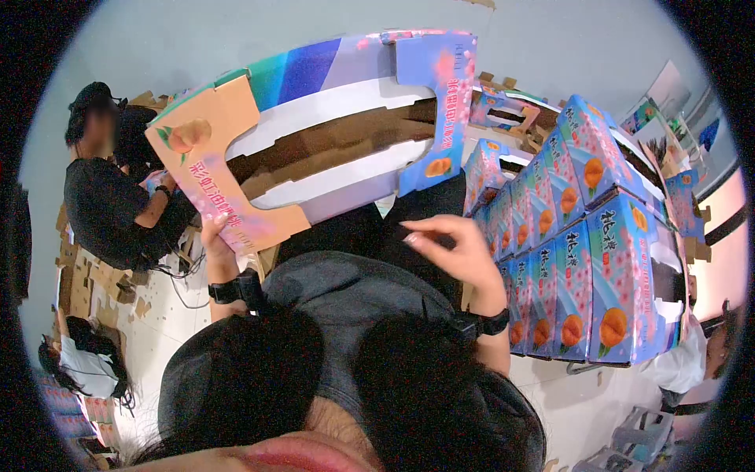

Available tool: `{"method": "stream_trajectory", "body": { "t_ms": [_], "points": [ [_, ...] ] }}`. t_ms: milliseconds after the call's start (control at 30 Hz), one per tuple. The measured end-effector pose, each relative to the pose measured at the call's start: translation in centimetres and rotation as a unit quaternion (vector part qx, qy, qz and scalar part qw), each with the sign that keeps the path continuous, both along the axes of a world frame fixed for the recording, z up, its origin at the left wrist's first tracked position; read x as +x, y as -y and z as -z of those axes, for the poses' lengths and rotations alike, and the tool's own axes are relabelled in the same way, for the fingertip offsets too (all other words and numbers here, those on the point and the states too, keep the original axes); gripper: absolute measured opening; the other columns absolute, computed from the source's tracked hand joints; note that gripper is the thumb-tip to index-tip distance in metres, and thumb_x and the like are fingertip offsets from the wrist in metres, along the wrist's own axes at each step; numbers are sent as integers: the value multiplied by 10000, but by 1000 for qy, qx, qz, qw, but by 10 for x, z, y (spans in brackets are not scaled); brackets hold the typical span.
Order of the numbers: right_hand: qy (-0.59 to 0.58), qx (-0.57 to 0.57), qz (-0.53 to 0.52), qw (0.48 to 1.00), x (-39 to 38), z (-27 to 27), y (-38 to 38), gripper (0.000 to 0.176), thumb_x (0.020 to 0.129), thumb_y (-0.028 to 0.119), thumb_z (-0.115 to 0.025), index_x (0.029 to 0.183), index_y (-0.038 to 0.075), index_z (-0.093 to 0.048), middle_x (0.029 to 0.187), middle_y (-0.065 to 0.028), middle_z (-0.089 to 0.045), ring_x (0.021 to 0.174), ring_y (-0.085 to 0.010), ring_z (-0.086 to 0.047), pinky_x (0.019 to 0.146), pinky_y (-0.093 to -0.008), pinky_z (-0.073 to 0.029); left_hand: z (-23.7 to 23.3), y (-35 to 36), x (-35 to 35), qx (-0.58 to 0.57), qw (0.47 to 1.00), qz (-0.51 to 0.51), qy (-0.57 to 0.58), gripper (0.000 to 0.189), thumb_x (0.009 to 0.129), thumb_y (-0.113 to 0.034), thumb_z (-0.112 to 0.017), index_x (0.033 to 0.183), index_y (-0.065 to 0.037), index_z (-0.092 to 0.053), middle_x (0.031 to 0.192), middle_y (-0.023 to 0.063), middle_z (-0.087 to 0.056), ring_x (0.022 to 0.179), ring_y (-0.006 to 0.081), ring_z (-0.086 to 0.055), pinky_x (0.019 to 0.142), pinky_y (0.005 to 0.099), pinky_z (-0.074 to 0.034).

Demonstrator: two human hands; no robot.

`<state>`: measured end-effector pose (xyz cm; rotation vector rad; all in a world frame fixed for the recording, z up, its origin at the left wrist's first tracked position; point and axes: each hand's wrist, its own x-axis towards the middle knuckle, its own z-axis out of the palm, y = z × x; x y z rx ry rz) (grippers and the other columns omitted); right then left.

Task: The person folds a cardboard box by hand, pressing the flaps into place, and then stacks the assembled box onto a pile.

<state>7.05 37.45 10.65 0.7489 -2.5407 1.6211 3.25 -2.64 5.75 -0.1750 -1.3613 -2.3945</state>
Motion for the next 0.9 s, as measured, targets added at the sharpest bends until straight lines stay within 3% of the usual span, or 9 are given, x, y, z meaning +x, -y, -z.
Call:
{"method": "stream_trajectory", "body": {
  "t_ms": [67,133,167,267,500,600,733,833,900],
  "points": [
    [9,-165,84,983,-5,10,-16,242,859,42,-691,1097,-2,-677,967,-70,-704,853,-120,-647,776,-256,-506,1,17,1,-19,1000,-8,-15,727,680,-151,-672,1331,15,-394,1157,140,-580,1012,242,-613,893,377,-509],
    [-107,-187,204,955,-17,6,-24,260,854,37,-692,1106,-7,-647,1026,-60,-673,912,-119,-631,792,-255,-496,10,32,1,-13,1000,-4,-13,744,654,-149,-668,1330,11,-400,1153,136,-583,1016,251,-612,897,382,-508],
    [-112,-207,200,951,-29,14,-39,430,845,47,-699,1250,14,-558,1171,-89,-599,1068,-152,-581,825,-272,-488,12,36,4,-12,1000,-12,-9,752,646,-150,-666,1331,10,-401,1154,135,-583,1018,253,-611,899,381,-507],
    [-177,-184,248,934,-33,-4,-36,604,826,69,-721,1366,43,-452,1265,-110,-518,1197,-200,-505,875,-319,-477,7,40,13,-4,1000,-20,-10,788,613,-160,-663,1339,3,-403,1155,132,-584,1020,259,-607,902,372,-507],
    [-134,-284,130,941,-26,-22,-28,1112,703,527,-793,1545,128,-185,1475,-164,-359,1364,-292,-358,1079,-450,-334,30,86,18,-3,999,34,-38,641,577,-155,-660,1175,30,-525,988,134,-629,861,269,-635,769,355,-539],
    [-120,-374,104,914,-27,-5,-33,1218,649,578,-810,1556,140,-125,1501,-155,-330,1382,-301,-338,1104,-446,-310,40,108,32,-13,1000,24,-10,520,556,-139,-665,1038,40,-583,876,122,-643,769,263,-636,687,349,-537],
    [-247,-243,159,925,-7,-44,-21,1251,606,582,-834,1546,113,-155,1530,-150,-301,1400,-297,-318,1123,-404,-296,43,119,62,-78,996,-46,7,423,548,-194,-738,856,66,-609,742,130,-641,655,268,-627,605,351,-515],
    [-369,10,201,907,18,-65,-36,1132,544,558,-853,1457,78,-386,1503,-182,-351,1398,-342,-327,1128,-465,-262,22,109,80,-84,996,-15,10,339,555,-183,-766,744,61,-624,745,145,-652,640,288,-631,603,362,-523],
    [-390,142,190,890,30,-84,-35,1002,520,548,-850,1343,65,-548,1450,-191,-434,1393,-386,-330,1122,-512,-239,37,114,79,-122,988,-89,-18,321,562,-185,-765,726,53,-623,755,148,-655,647,290,-631,615,362,-525]
  ]
}}
